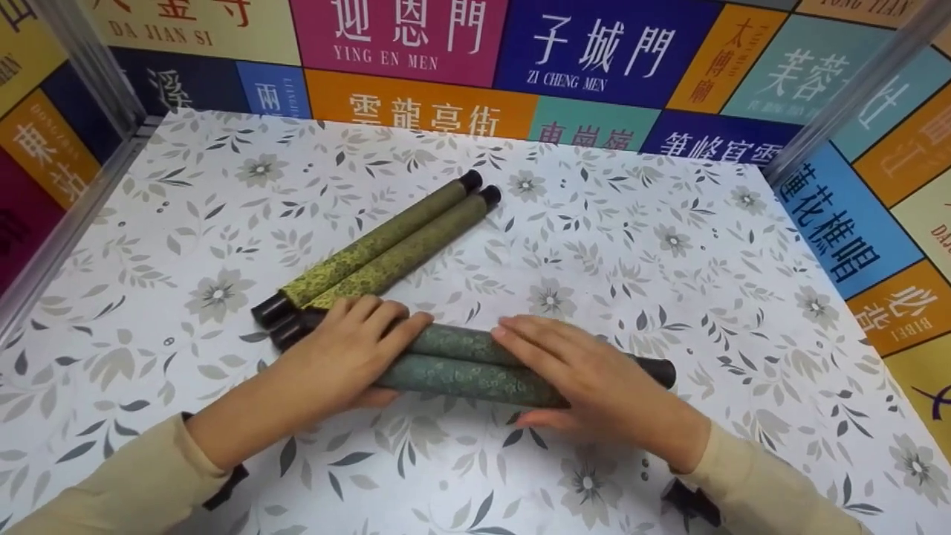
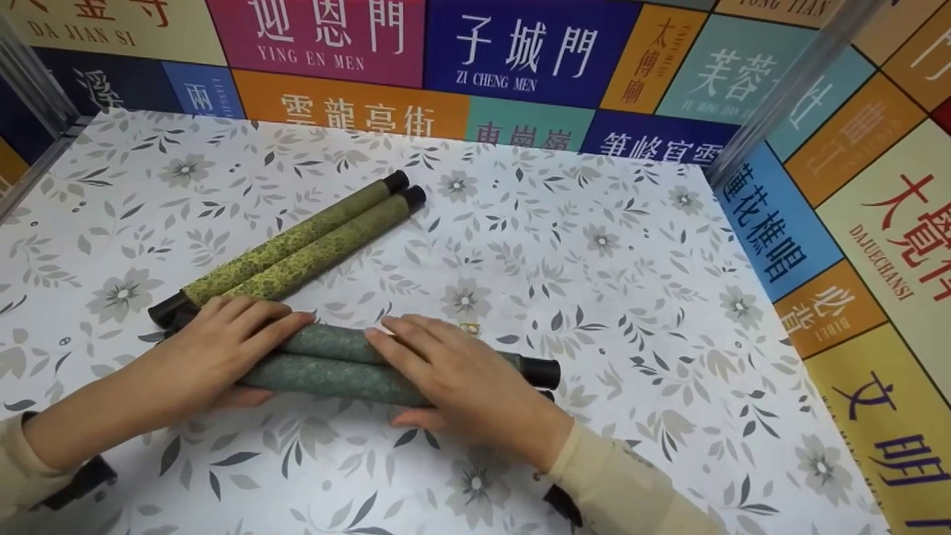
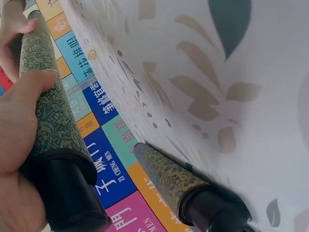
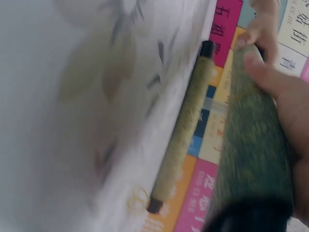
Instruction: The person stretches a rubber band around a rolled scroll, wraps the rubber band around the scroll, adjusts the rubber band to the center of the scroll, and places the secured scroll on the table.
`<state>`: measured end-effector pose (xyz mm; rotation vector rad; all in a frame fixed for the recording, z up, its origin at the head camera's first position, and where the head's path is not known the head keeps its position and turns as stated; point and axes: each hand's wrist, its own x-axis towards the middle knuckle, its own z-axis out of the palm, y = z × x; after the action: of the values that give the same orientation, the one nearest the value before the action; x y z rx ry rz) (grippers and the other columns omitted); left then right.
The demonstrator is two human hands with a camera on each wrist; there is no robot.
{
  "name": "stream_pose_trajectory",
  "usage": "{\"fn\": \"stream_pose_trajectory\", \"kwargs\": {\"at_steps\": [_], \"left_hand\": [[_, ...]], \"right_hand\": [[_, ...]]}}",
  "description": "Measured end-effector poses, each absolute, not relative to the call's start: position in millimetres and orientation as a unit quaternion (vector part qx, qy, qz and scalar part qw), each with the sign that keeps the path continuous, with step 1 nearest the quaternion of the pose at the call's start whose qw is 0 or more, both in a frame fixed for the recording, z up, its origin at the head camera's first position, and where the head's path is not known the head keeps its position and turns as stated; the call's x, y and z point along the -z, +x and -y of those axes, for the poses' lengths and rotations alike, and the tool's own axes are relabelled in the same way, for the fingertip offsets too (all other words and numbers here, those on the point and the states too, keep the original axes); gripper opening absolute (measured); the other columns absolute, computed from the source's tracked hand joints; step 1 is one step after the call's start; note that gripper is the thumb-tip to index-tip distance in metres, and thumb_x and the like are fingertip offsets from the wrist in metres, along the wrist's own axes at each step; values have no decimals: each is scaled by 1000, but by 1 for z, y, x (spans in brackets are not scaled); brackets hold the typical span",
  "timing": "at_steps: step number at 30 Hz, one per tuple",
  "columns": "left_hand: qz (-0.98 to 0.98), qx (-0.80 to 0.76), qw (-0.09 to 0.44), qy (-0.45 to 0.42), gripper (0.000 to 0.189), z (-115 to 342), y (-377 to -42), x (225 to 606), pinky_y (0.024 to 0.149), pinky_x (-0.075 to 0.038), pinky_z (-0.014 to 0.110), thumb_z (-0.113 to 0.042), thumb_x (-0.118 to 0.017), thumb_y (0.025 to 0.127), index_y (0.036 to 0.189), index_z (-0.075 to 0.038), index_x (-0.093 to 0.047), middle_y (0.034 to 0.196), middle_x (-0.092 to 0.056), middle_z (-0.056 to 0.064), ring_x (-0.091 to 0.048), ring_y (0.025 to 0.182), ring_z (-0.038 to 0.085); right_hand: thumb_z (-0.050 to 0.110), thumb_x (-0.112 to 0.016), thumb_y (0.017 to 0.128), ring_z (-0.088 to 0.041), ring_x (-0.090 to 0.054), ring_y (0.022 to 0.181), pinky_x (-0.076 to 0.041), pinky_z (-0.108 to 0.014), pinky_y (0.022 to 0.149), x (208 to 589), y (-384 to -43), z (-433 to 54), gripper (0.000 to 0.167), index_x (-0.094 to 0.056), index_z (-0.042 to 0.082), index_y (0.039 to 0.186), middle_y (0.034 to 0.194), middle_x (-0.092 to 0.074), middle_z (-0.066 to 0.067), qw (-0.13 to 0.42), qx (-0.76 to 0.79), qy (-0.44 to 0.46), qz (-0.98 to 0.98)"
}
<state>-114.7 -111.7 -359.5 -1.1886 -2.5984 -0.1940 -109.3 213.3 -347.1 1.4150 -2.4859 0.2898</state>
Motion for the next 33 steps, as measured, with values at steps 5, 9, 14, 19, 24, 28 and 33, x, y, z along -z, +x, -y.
{"fn": "stream_pose_trajectory", "kwargs": {"at_steps": [5, 9, 14, 19, 24, 28, 33], "left_hand": [[907, 62, 125, -397, 89, 118, -114, 357, 92, -49, 50, -45, -84, 72, 145, -13, -43, 123, -56, 10, -54, 109, 30], [908, 69, 115, -396, 89, 115, -112, 354, 96, -48, 51, -45, -83, 73, 145, -12, -44, 124, -57, 10, -54, 111, 30], [897, 76, 118, -419, 86, 100, -110, 356, 92, -48, 47, -45, -82, 74, 143, -10, -46, 122, -59, 10, -55, 108, 29], [897, 72, 119, -419, 86, 95, -112, 357, 89, -48, 44, -45, -82, 73, 144, -11, -46, 124, -59, 9, -55, 109, 28], [902, 67, 123, -409, 88, 103, -115, 353, 91, -50, 47, -47, -82, 72, 143, -11, -45, 123, -58, 11, -55, 109, 30], [907, 65, 123, -397, 89, 108, -115, 354, 93, -49, 48, -47, -82, 72, 144, -11, -44, 123, -57, 11, -54, 109, 30], [905, 71, 121, -401, 88, 103, -108, 358, 90, -47, 46, -48, -82, 72, 143, -11, -45, 121, -57, 10, -53, 108, 29]], "right_hand": [[54, -76, 77, -27, -58, 127, -50, -45, 106, 339, -110, -231, 94, -39, 10, 152, 147, -53, -10, 144, -70, 477, 864], [51, -77, 78, -27, -64, 118, -55, -43, 100, 342, -103, -228, 87, -46, 7, 147, 136, -62, -11, 141, -75, 454, 876], [50, -79, 77, -28, -65, 117, -55, -41, 100, 349, -97, -209, 88, -47, 5, 146, 132, -63, -11, 130, -114, 449, 876], [52, -76, 79, -25, -58, 128, -50, -42, 108, 349, -101, -206, 94, -36, 11, 153, 144, -55, -10, 100, -116, 459, 875], [56, -77, 75, -26, -59, 127, -51, -44, 106, 340, -106, -225, 95, -41, 12, 151, 145, -55, -8, 126, -94, 455, 876], [54, -78, 76, -26, -65, 117, -55, -42, 100, 339, -105, -229, 86, -51, 7, 143, 133, -65, -9, 149, -79, 446, 879], [54, -80, 74, -26, -68, 112, -56, -42, 97, 347, -98, -218, 83, -57, 5, 136, 124, -69, -10, 159, -95, 428, 885]]}}
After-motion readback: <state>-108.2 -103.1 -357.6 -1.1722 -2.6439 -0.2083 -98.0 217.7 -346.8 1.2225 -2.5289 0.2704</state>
